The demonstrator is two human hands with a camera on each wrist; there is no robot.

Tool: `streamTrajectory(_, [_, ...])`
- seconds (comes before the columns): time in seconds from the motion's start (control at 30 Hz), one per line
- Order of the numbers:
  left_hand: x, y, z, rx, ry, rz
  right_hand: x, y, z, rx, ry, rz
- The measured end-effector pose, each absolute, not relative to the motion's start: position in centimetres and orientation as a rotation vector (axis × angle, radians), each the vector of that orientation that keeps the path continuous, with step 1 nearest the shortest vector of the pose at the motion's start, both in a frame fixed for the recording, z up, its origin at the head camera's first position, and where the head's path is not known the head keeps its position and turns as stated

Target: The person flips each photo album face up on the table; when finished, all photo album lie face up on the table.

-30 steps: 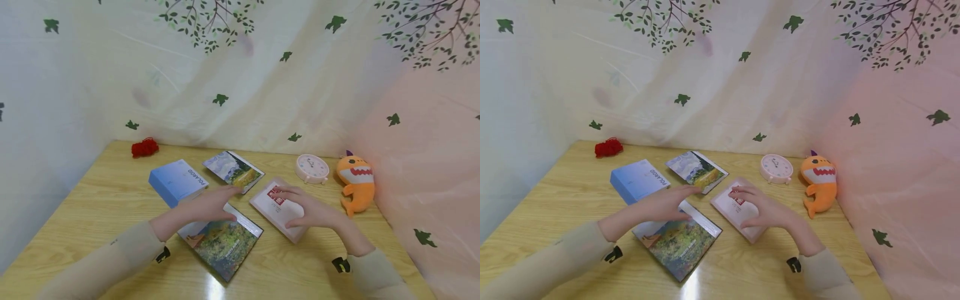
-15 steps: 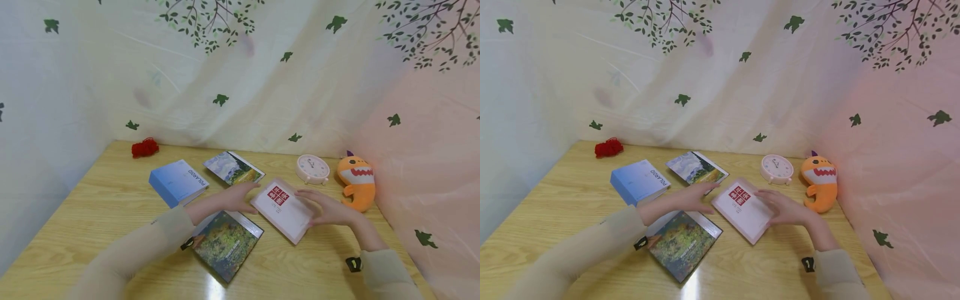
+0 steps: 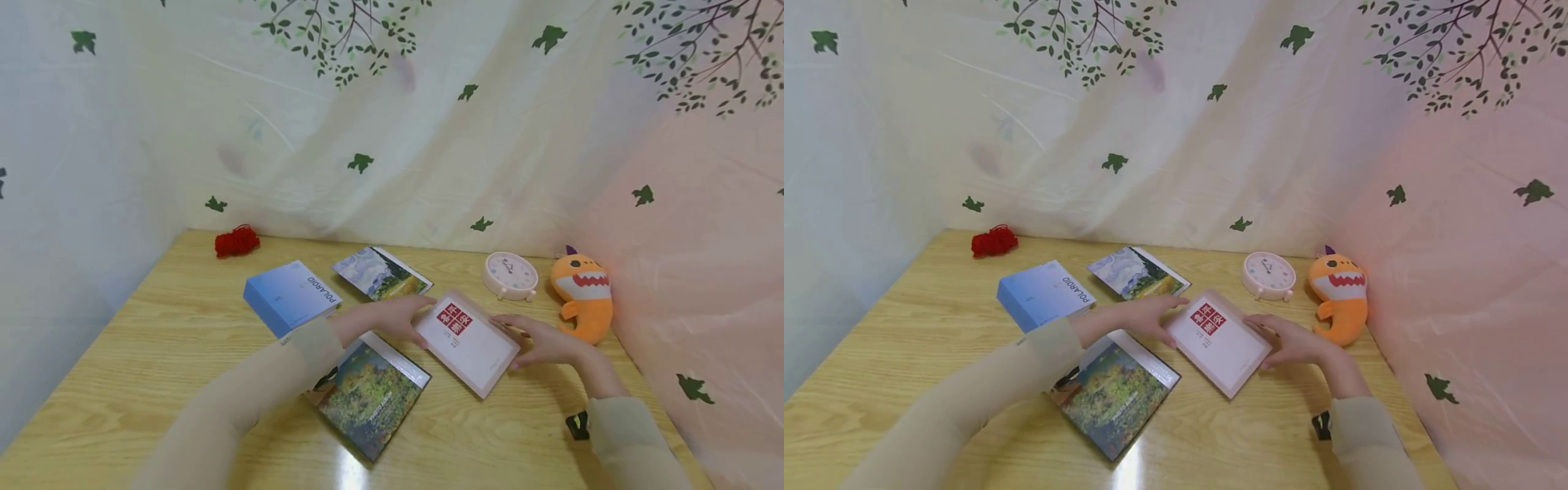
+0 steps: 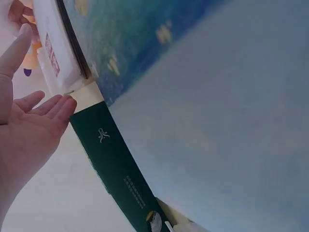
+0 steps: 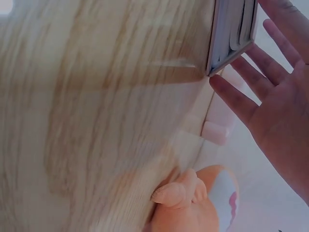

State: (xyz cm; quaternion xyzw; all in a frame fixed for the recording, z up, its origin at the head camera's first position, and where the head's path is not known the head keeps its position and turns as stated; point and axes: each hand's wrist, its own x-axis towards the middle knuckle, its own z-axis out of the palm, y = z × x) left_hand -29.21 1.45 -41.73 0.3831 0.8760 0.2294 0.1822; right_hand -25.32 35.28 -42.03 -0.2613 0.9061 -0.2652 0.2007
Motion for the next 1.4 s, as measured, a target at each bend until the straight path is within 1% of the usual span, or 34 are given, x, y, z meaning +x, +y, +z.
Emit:
streamTrajectory(0.23, [-29.7, 2.2, -42.0, 1.080, 2.440, 0.595, -25.8, 35.3, -42.3, -0.726, 2.507, -0.725])
streamTrajectory(0.47, [-29.6, 2.8, -42.2, 1.189, 2.495, 0.436, -26.1, 35.4, -42.5, -0.745, 2.502, -0.700])
streamTrajectory(0.93, [-29.8, 3.2, -42.8, 1.199, 2.570, 0.452, -26.5, 35.5, -42.8, -0.736, 2.478, -0.783])
streamTrajectory(1.13, [-29.6, 3.1, -42.8, 1.180, 2.586, 0.466, -26.8, 35.4, -42.8, -0.777, 2.437, -0.843])
streamTrajectory(1.4, [-29.2, 2.9, -42.5, 1.206, 2.603, 0.484, -26.9, 35.3, -42.5, -0.716, 2.398, -0.885])
